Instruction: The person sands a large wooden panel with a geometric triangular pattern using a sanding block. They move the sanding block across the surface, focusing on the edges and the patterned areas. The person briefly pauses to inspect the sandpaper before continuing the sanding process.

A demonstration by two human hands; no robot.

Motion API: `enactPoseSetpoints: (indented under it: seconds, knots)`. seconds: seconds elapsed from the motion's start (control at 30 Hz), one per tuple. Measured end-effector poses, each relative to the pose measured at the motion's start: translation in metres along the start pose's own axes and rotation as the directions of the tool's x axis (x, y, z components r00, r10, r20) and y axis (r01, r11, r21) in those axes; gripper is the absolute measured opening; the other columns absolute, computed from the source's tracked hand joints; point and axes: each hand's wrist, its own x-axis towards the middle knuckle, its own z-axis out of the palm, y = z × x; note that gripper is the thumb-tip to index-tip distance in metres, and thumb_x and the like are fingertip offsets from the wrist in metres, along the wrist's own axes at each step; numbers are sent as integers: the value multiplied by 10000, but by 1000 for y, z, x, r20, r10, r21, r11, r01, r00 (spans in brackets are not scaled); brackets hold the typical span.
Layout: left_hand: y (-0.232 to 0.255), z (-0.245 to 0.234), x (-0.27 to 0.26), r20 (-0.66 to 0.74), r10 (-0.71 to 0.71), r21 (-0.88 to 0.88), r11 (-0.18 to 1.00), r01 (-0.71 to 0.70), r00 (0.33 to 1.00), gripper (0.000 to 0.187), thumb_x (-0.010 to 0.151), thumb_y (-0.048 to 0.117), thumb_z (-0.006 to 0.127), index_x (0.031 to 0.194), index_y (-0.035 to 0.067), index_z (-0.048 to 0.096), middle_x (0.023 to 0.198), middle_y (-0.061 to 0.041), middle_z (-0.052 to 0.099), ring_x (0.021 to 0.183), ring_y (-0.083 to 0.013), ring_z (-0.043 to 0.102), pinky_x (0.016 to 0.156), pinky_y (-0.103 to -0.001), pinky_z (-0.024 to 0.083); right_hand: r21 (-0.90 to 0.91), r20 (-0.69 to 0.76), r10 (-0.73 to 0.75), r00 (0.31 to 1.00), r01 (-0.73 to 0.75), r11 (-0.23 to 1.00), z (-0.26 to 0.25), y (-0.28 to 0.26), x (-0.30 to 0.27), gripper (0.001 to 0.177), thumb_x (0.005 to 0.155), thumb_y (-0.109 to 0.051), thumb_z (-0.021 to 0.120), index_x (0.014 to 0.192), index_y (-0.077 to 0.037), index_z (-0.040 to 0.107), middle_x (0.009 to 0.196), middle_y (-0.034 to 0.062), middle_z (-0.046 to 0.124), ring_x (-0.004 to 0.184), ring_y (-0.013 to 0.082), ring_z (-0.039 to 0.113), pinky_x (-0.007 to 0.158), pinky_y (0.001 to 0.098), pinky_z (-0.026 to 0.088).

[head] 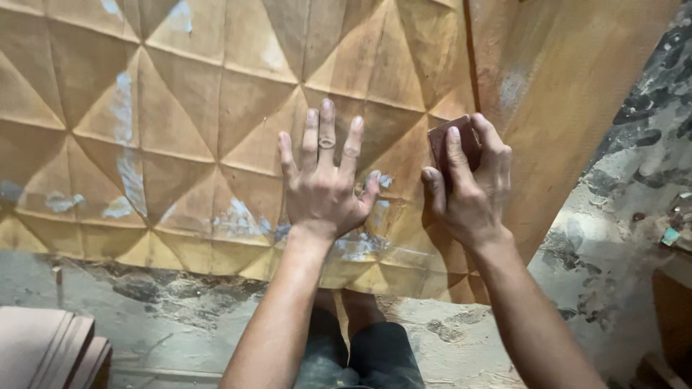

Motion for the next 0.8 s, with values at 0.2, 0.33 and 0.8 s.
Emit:
enactPoseSetpoints:
  seconds: [0.2, 0.33, 0.8]
  knots:
    - [-1, 0, -1, -14, -4, -11, 1000, 4, 1000, 777, 897, 499, 683, 1582, 200, 470, 1666, -215, 308, 1533, -384, 339, 1240, -672, 176, -127, 214, -132, 968, 162, 979, -14, 8, -1, 480, 996, -220, 708, 1418, 8, 671, 1552, 211, 538, 1130, 355, 559, 982, 430, 518]
    - [1, -1, -2, -21, -5, -18, 1000, 4, 1000, 779, 897, 484, 698, 1585, 196, 471, 1671, -212, 312, 1531, -381, 348, 1246, -669, 181, -190, 202, -127, 971, 166, 968, -8, -1, -15, 543, 1023, -300, 580, 1416, 70, 634, 1571, 249, 510, 1184, 374, 516, 1001, 460, 446]
    - [-4, 3, 1, -52, -28, -28, 999, 27, 998, 728, 895, 466, 681, 1547, 182, 523, 1666, -185, 339, 1525, -354, 368, 1243, -652, 189, -73, 231, -104, 967, 124, 990, 0, -8, -35, 643, 1070, -362, 462, 1477, 136, 489, 1583, 335, 414, 1504, 501, 343, 1235, 589, 182]
